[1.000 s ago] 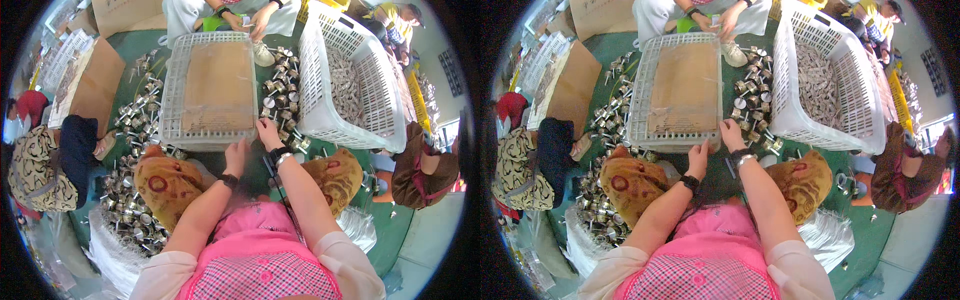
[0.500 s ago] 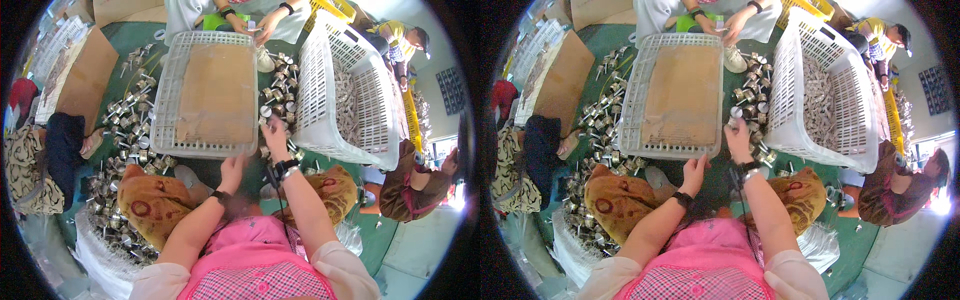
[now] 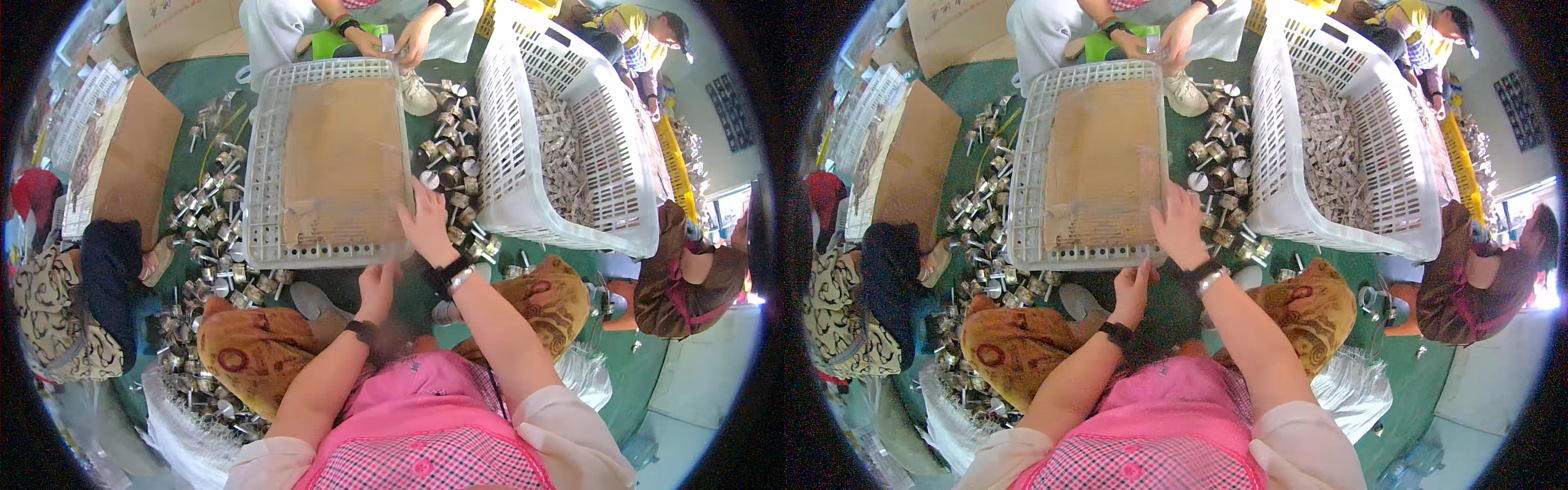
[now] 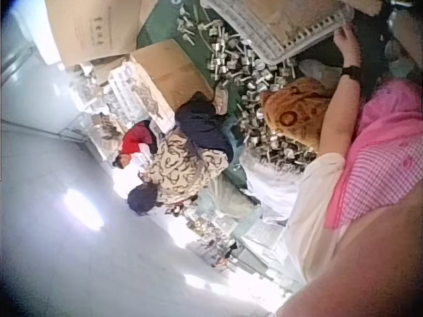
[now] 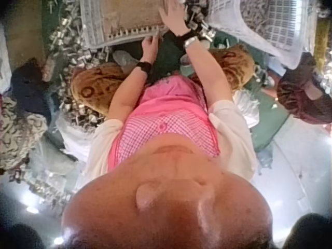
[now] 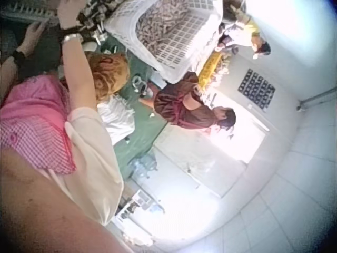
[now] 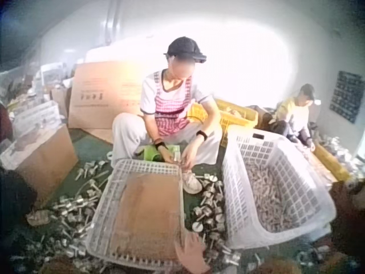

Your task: Preparing a plastic tray with adhesive tape and arranging small metal lock components on it.

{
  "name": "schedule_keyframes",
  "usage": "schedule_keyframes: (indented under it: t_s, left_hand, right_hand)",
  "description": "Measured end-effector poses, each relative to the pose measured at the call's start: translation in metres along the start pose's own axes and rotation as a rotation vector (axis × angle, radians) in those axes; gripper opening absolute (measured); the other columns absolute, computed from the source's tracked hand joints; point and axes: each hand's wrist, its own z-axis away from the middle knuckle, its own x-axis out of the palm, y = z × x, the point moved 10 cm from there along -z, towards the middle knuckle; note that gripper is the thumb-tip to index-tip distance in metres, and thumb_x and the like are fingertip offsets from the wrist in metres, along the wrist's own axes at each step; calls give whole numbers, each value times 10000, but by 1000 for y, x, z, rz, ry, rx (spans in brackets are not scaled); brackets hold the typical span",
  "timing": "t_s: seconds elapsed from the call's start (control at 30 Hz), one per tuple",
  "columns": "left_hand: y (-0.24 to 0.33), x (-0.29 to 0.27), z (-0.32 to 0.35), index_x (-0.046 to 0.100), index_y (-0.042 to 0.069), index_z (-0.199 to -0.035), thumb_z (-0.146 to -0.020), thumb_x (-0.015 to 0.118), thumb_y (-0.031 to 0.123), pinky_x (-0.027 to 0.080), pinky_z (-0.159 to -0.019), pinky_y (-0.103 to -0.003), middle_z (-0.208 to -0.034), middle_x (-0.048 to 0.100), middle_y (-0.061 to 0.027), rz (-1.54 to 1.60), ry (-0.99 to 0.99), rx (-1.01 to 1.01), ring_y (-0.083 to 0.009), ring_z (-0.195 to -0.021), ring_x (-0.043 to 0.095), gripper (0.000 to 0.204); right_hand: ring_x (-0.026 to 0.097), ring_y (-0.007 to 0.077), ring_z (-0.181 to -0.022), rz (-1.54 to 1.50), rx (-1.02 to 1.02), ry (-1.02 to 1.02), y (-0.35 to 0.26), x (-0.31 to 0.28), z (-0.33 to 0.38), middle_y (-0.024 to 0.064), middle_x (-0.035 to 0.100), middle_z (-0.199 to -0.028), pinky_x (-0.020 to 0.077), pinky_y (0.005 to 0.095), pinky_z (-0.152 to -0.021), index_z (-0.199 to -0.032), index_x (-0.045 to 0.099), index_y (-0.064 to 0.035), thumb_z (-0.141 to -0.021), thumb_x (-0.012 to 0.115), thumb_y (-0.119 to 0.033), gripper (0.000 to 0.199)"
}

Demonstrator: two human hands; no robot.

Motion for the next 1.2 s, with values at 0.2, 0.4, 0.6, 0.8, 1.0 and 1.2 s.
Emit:
schedule_keyframes:
  t_s: [0.2, 0.4, 0.6, 0.8, 1.0, 1.2]
  left_hand:
    - [2, -3, 1, 550, 14, -713, -901, 528, 276, 395, -633, -250, -695, 605, -44, -57, 50, 18, -91, -649, 498, 323]
    - [-6, -4, 5, 535, 20, -723, -896, 537, 268, 399, -631, -249, -696, 604, -52, 67, 63, -24, -100, -646, 522, 304]
    - [-4, -7, 6, 533, 25, -720, -894, 538, 258, 390, -613, -241, -692, 596, -43, 147, 92, -44, -91, -626, 511, 290]
    - [-4, -2, 5, 529, 29, -718, -898, 528, 243, 395, -640, -238, -677, 575, -30, 126, 72, -126, -96, -643, 506, 280]
    - [-12, -6, 0, 533, 33, -716, -894, 539, 233, 399, -666, -242, -700, 581, -34, 202, 83, -62, -99, -677, 514, 268]
    - [-2, -2, 6, 536, 32, -722, -894, 542, 238, 392, -676, -241, -707, 588, -36, 199, 59, -53, -98, -680, 510, 268]
  right_hand:
    - [551, 343, -973, -498, 455, -243, 63, 48, 59, 216, 569, -1057, 428, 386, -837, -1178, 472, 31, -856, 523, -230, 417]
    - [580, 329, -907, -473, 450, -193, 55, 41, 60, 206, 602, -983, 446, 375, -795, -1211, 440, 33, -869, 501, -221, 430]
    - [536, 356, -933, -514, 513, -178, 55, 41, 61, 207, 565, -1012, 415, 407, -834, -1336, 301, -44, -847, 512, -166, 546]
    - [379, 330, -1166, -107, 123, -91, 41, 27, 39, 201, 409, -1260, 240, 414, -990, -1312, 398, -118, -806, 537, -124, 525]
    - [350, 335, -1216, -168, 201, -193, 47, 41, 44, 205, 365, -1316, 223, 420, -1003, -1312, 404, -140, -821, 494, -111, 500]
    - [364, 400, -1114, -144, 166, -165, 46, 43, 36, 180, 330, -1363, 299, 439, -976, -1290, 438, -180, -802, 462, -85, 498]
